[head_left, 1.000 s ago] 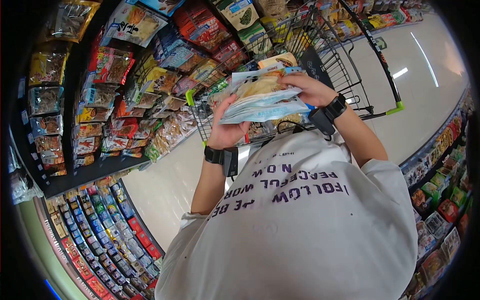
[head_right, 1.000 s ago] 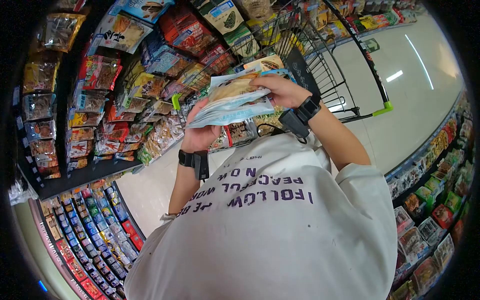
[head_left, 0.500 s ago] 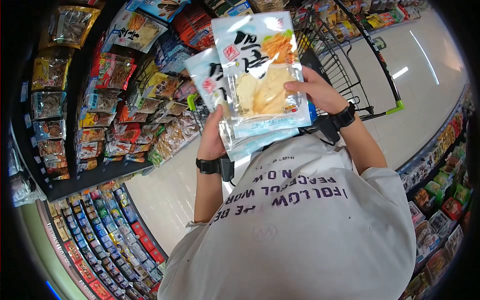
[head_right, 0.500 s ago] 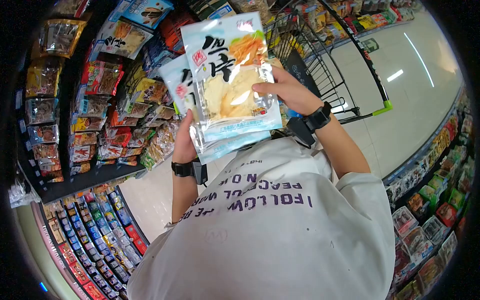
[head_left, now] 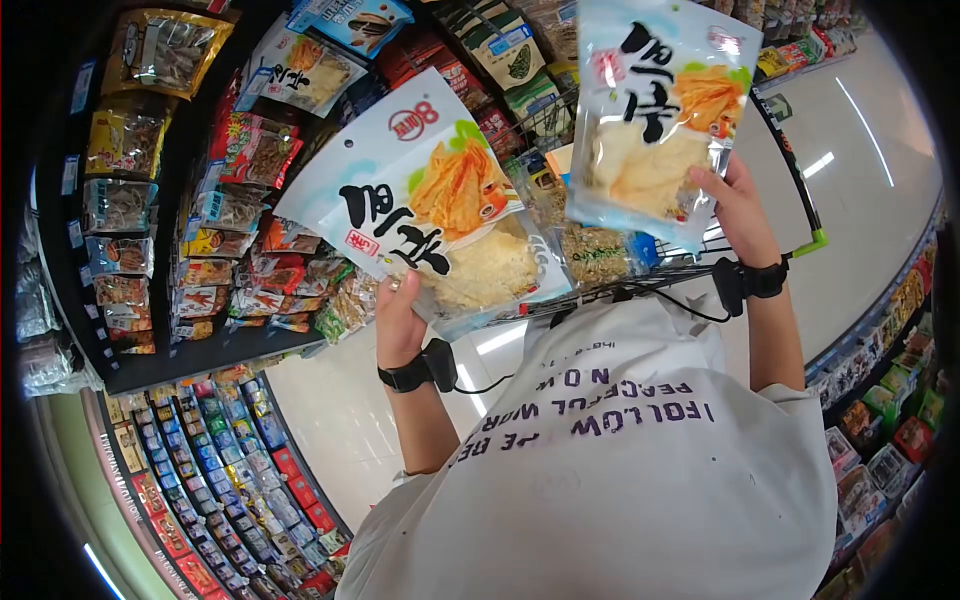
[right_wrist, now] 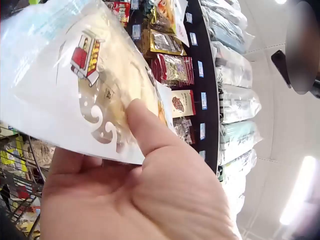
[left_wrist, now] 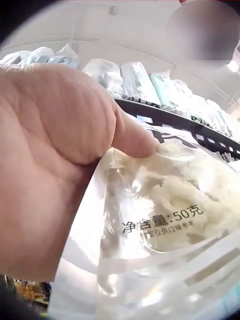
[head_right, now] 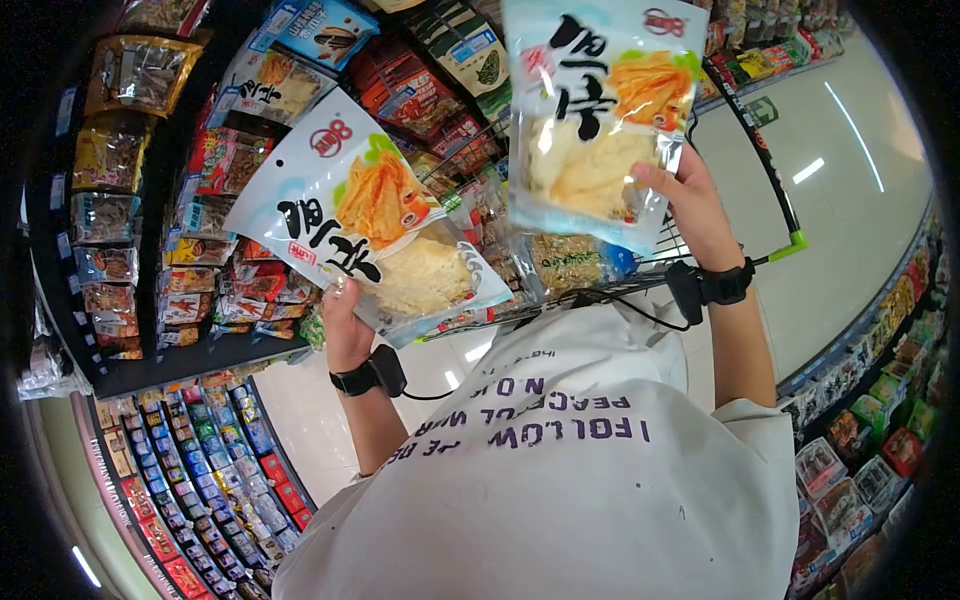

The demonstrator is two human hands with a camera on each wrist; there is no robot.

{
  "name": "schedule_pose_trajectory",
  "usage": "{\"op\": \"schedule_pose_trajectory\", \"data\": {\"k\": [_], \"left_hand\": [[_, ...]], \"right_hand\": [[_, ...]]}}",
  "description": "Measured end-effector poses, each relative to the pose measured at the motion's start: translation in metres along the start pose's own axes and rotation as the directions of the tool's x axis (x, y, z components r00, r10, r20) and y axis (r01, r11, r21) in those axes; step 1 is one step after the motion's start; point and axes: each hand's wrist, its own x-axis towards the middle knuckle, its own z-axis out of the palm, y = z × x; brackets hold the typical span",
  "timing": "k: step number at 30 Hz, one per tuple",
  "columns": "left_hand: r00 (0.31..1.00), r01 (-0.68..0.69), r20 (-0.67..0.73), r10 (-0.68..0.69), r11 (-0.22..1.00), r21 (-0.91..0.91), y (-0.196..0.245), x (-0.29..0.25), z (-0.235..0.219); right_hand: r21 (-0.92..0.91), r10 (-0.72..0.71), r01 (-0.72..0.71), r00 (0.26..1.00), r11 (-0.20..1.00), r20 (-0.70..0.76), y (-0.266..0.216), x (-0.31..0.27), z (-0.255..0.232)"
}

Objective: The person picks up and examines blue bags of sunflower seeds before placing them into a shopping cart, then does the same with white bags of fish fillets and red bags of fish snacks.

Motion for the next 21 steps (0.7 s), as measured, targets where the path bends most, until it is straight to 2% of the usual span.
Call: {"op": "schedule_pose_trajectory", "data": {"k": [2,4,5,6,8,9,10,12,14,17,21], "left_hand": [[1.000,-0.019,-0.006,0.019,1.000,-0.014,0.000,0.002,0.011],[1.000,0.005,0.000,-0.005,1.000,-0.011,-0.003,0.008,0.020],[0.998,0.000,-0.055,-0.002,0.999,-0.032,-0.004,0.011,0.032],[0.999,0.002,-0.052,-0.004,0.999,-0.033,-0.005,0.015,0.040],[0.987,0.124,-0.094,-0.134,0.987,-0.106,-0.006,0.023,0.049],[0.970,0.226,-0.061,-0.233,0.968,-0.105,-0.009,0.028,0.042],[0.971,0.226,-0.060,-0.233,0.968,-0.106,-0.012,0.030,0.042],[0.945,0.325,0.034,-0.325,0.926,-0.190,-0.017,0.033,0.042],[0.937,0.348,0.064,-0.343,0.914,-0.206,-0.023,0.034,0.039],[0.910,0.414,0.102,-0.402,0.890,-0.189,-0.029,0.032,0.037],[0.891,0.454,0.135,-0.433,0.859,-0.238,-0.041,0.030,0.040]], "right_hand": [[0.128,0.044,-0.031,0.994,0.991,-0.099,0.003,0.000,0.010],[0.121,0.013,-0.003,0.996,0.993,-0.083,0.009,0.000,0.018],[0.040,0.045,-0.045,0.999,0.998,-0.005,0.011,-0.001,0.021],[-0.044,0.084,-0.081,0.994,0.996,0.071,0.011,-0.002,0.024],[0.009,0.101,-0.103,0.990,0.995,0.094,0.005,-0.006,0.038],[0.056,0.149,-0.158,0.979,0.986,0.140,0.006,-0.006,0.040],[0.101,0.193,-0.214,0.963,0.972,0.188,0.006,-0.006,0.042],[0.101,0.225,-0.248,0.955,0.963,0.194,0.006,-0.006,0.043],[0.120,0.268,-0.307,0.927,0.944,0.263,0.002,-0.006,0.045],[0.164,0.252,-0.314,0.915,0.935,0.315,0.005,-0.005,0.044],[0.207,0.290,-0.367,0.901,0.907,0.323,0.002,-0.009,0.046]]}}
